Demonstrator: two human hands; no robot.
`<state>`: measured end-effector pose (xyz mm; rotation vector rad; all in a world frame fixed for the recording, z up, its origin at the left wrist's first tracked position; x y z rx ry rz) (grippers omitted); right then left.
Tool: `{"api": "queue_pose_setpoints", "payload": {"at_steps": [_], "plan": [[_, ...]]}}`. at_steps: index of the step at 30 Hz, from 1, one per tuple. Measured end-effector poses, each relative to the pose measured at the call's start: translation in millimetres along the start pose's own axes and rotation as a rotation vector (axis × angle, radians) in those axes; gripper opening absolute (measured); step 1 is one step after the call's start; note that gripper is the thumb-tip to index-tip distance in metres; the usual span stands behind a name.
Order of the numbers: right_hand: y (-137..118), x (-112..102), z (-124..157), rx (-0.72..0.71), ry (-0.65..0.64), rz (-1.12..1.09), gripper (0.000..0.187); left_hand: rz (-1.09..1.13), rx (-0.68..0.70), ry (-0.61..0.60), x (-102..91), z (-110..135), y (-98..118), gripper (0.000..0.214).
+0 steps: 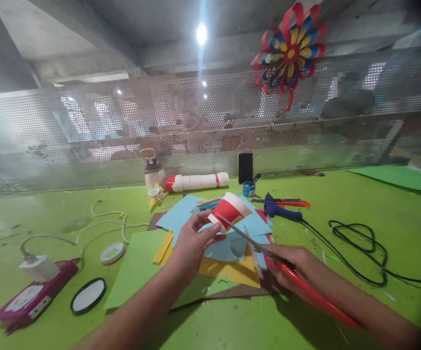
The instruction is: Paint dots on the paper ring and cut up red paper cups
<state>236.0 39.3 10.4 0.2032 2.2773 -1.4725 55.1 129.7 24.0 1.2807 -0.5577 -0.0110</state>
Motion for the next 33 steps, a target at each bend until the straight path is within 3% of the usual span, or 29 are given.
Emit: {"api": "queue_pose_setpoints", "payload": {"at_steps": [3, 9, 15, 25, 33], "plan": [[-7.1, 1.4, 2.3, -0.014, -0.053, 0.121, 0.017, 0.005, -0.013, 0.008, -0.5, 0.0, -0.4, 0.051], [-7.7, 2.0, 3.5, -0.068, -0.142, 0.489, 0.016, 0.020, -0.026, 0.024, -3.4, -1.3, 1.1, 0.050], [-3.1, 2.3, -0.1, -0.082, -0.176, 0.487, 0.017, 0.105, -0.079, 0.013, -7.5, -5.6, 0.9, 0.034], [-28.4, 2.9, -0.8, -0.065, -0.184, 0.464, 0.023, 0.068, -0.021, 0.039, -2.3, -1.5, -0.3, 0.051], [-21.5, 4.8, 2.0, -0.110, -0.140, 0.490, 0.019, 0.028, 0.045, 0.097, -4.2, 2.9, 3.1, 0.046]]}}
Point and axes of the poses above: each hand's wrist, its own z-axis away from the middle knuckle, its own x-axis out of the palm, y = z × x, the point moved 8 cm from there along -z, towards the middle knuckle, and after that the axes turned 15 degrees about -x, right-handed, at the moved point
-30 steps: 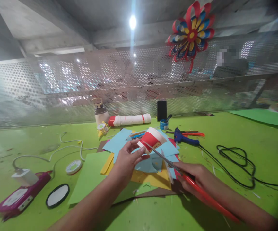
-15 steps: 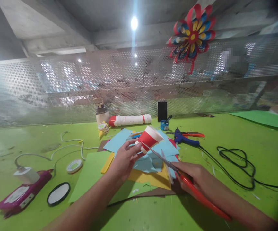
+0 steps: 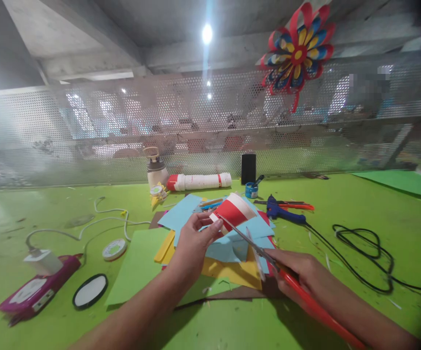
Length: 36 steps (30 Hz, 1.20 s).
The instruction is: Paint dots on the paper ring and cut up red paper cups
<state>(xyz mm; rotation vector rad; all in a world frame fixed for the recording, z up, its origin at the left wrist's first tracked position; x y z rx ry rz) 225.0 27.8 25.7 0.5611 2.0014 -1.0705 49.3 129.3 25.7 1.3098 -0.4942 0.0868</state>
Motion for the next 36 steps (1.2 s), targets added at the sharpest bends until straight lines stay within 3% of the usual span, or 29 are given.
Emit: {"api": "queue_pose_setpoints", "payload": {"at_steps": [8, 15, 20, 28, 36], "plan": [[-4.5, -1.9, 0.8, -0.005, 0.038, 0.038, 0.021, -0.011, 0.009, 0.036, -0.5, 2.1, -1.7, 0.042], [8.0, -1.2, 5.0, -0.027, 0.007, 0.135, 0.030, 0.124, -0.153, -0.169, 5.9, -3.3, -0.1, 0.023], [17.8, -3.3, 5.4, -0.048, 0.009, 0.187, 0.037, 0.089, -0.279, -0.255, 9.3, -4.0, -5.4, 0.028], [16.6, -6.4, -0.8, -0.038, -0.047, 0.071, 0.032, 0.076, -0.079, -0.108, 1.2, -1.7, 6.5, 0.036], [16.8, -7.3, -2.7, -0.048, -0.071, 0.069, 0.038, 0.080, -0.178, -0.143, 3.8, -5.6, -5.9, 0.043]]}}
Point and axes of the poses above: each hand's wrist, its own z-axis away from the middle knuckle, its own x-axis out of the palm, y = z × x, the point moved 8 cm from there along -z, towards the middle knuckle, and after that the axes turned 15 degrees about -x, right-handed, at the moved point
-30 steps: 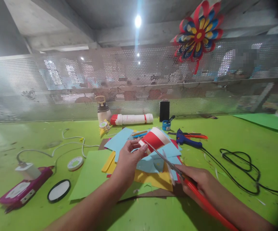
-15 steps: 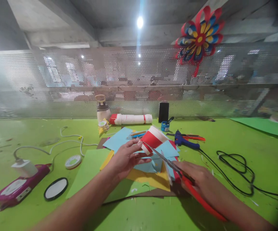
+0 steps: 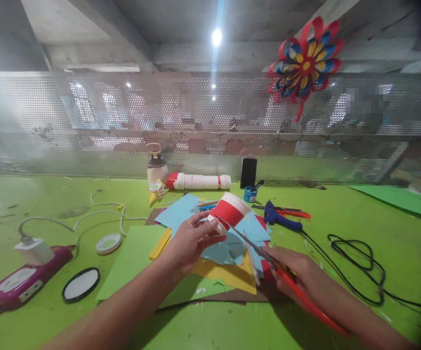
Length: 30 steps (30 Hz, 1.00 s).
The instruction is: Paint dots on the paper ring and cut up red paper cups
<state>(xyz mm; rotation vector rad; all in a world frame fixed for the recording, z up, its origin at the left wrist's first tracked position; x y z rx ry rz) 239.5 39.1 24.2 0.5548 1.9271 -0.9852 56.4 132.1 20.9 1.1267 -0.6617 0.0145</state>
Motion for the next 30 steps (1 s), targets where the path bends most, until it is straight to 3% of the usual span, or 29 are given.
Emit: {"api": "queue_pose_setpoints", "payload": {"at_steps": [7, 15, 30], "plan": [[1.7, -0.6, 4.8, -0.003, 0.027, 0.056, 0.044, -0.073, 0.046, -0.030, 10.4, 5.8, -3.0, 0.045], [-6.0, 0.1, 5.1, 0.006, -0.003, 0.040, 0.031, -0.085, 0.053, -0.024, 8.2, 6.1, -1.0, 0.044], [-4.9, 3.5, 1.8, -0.022, 0.021, 0.011, 0.032, -0.279, 0.191, 0.090, 8.7, 10.6, 7.2, 0.047]]}}
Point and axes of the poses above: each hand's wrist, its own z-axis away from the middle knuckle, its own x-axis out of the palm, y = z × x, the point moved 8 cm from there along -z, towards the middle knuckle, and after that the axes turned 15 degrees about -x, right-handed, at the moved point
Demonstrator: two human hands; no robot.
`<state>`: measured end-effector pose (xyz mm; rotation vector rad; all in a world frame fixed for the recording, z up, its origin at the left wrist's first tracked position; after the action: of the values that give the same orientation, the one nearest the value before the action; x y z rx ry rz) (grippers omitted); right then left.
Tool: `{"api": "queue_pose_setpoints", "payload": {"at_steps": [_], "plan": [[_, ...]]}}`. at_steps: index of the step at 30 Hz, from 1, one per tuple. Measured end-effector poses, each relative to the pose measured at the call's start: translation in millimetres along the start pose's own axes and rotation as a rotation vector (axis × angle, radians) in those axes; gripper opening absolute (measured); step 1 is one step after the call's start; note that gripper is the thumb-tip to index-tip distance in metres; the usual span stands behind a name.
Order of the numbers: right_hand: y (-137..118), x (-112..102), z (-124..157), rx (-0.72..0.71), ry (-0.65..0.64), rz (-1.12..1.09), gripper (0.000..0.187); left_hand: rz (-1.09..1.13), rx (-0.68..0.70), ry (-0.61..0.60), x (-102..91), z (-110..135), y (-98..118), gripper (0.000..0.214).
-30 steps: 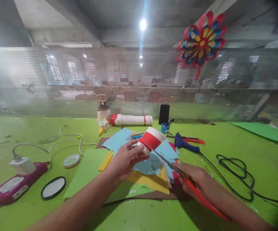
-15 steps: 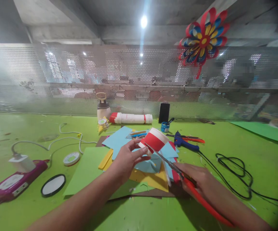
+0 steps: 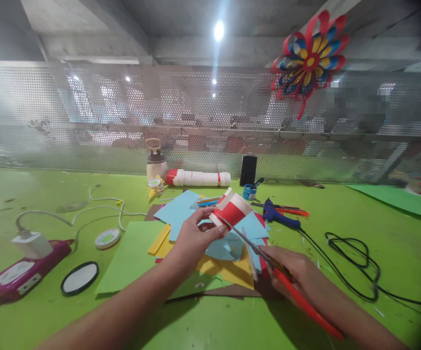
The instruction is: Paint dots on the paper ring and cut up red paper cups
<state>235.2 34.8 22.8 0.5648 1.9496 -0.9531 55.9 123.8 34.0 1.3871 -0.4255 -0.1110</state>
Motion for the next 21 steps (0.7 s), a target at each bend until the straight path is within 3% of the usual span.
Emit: {"api": "queue_pose_setpoints", "payload": {"at_steps": [11, 17, 21], "plan": [[-6.6, -2.0, 1.9, -0.020, 0.055, 0.033, 0.037, 0.010, -0.016, -0.001, -0.2, 1.3, 0.0, 0.053], [-1.6, -1.7, 3.8, 0.000, 0.047, 0.091, 0.033, 0.276, -0.165, -0.123, 1.9, -2.0, -6.9, 0.038], [-1.9, 0.1, 4.7, -0.019, 0.040, 0.125, 0.035, 0.298, -0.239, -0.161, 2.5, -4.9, -10.6, 0.029]]}}
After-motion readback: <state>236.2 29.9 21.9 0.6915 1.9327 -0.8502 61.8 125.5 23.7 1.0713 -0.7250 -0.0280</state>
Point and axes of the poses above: each hand's wrist, its own z-axis away from the middle knuckle, its own x-axis out of the palm, y = z × x, the point moved 8 cm from there along -z, towards the middle knuckle, and after that the axes turned 15 degrees about -x, right-handed, at the moved point
